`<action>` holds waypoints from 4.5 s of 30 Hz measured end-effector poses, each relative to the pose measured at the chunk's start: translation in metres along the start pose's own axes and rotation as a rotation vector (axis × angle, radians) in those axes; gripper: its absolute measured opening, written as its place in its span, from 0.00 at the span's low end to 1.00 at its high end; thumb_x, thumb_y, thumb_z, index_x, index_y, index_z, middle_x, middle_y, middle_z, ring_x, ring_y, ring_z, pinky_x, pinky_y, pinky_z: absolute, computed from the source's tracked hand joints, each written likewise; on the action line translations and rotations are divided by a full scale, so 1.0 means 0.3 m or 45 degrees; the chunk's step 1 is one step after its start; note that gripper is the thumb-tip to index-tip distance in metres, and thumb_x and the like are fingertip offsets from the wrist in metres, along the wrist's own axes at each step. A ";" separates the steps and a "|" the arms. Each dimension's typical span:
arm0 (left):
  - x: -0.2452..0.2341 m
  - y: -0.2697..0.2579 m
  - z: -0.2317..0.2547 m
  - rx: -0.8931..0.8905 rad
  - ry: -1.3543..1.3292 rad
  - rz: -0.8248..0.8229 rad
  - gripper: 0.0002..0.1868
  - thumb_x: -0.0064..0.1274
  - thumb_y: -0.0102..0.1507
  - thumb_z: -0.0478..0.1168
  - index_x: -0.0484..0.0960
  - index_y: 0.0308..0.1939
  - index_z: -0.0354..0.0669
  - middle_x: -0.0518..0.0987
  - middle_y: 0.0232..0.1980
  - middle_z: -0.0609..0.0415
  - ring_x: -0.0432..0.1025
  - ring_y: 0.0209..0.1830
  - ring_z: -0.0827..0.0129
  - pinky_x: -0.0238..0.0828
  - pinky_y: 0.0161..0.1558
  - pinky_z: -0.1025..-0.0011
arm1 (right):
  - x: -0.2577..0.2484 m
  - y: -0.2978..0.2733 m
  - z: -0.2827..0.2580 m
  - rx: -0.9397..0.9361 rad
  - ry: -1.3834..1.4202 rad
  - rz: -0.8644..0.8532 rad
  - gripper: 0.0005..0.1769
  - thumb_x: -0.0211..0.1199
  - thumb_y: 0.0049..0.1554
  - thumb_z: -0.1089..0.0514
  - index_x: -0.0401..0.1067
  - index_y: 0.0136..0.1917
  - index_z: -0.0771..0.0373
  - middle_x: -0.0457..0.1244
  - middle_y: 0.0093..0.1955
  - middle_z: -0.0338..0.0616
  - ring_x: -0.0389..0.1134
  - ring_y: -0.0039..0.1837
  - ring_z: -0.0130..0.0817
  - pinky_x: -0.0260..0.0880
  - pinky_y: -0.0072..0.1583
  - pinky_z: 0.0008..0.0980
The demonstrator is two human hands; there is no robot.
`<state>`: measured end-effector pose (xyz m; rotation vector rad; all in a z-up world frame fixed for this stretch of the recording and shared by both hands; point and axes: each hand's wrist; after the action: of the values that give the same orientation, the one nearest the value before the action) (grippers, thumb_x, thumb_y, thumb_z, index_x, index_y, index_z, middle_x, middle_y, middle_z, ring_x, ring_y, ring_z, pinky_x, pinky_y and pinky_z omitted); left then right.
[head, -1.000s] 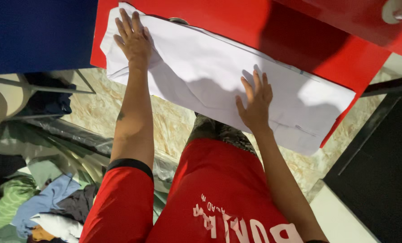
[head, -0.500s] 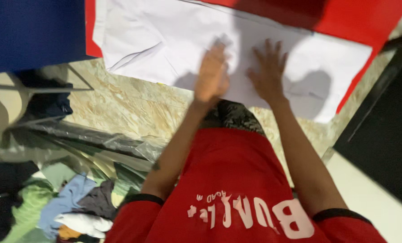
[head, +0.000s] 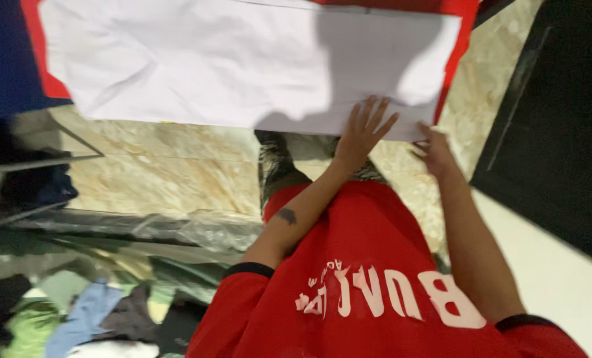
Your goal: The person folds a white collared shirt on a red table, then picks up and spreads out a black and white shirt and a grey t-shirt, folding each of them into rectangular shapes.
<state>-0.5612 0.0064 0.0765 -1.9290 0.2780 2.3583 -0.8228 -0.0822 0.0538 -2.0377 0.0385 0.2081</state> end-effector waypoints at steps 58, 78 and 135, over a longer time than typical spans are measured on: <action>-0.378 0.237 0.197 -0.439 -0.536 0.192 0.24 0.52 0.61 0.29 0.82 0.60 0.52 0.84 0.48 0.47 0.79 0.43 0.52 0.75 0.40 0.56 | 0.067 0.062 -0.365 -1.370 -0.221 -0.547 0.12 0.63 0.58 0.72 0.74 0.56 0.67 0.69 0.49 0.39 0.71 0.51 0.28 0.73 0.54 0.30; -0.039 0.213 0.426 -0.383 -0.178 0.147 0.22 0.55 0.63 0.36 0.77 0.62 0.45 0.69 0.71 0.52 0.58 0.76 0.56 0.56 0.72 0.49 | 0.097 0.221 -0.540 -0.299 -0.455 -0.241 0.30 0.76 0.46 0.61 0.70 0.61 0.64 0.68 0.57 0.45 0.71 0.57 0.39 0.72 0.54 0.44; -0.558 0.210 0.302 -0.393 -1.375 0.586 0.33 0.42 0.64 0.22 0.69 0.73 0.45 0.70 0.75 0.49 0.64 0.77 0.54 0.61 0.78 0.60 | 0.181 -0.134 -0.687 -0.621 0.630 -0.811 0.22 0.58 0.53 0.60 0.66 0.60 0.65 0.63 0.57 0.51 0.67 0.61 0.49 0.71 0.63 0.50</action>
<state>-0.6256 -0.0295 0.2631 -0.4016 0.2777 3.4656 -0.7376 -0.2429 0.1720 -2.4190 -0.3822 -0.7505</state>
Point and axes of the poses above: each hand's wrist, its own y-axis towards the middle knuckle, its own x-axis out of the palm, z = x × y
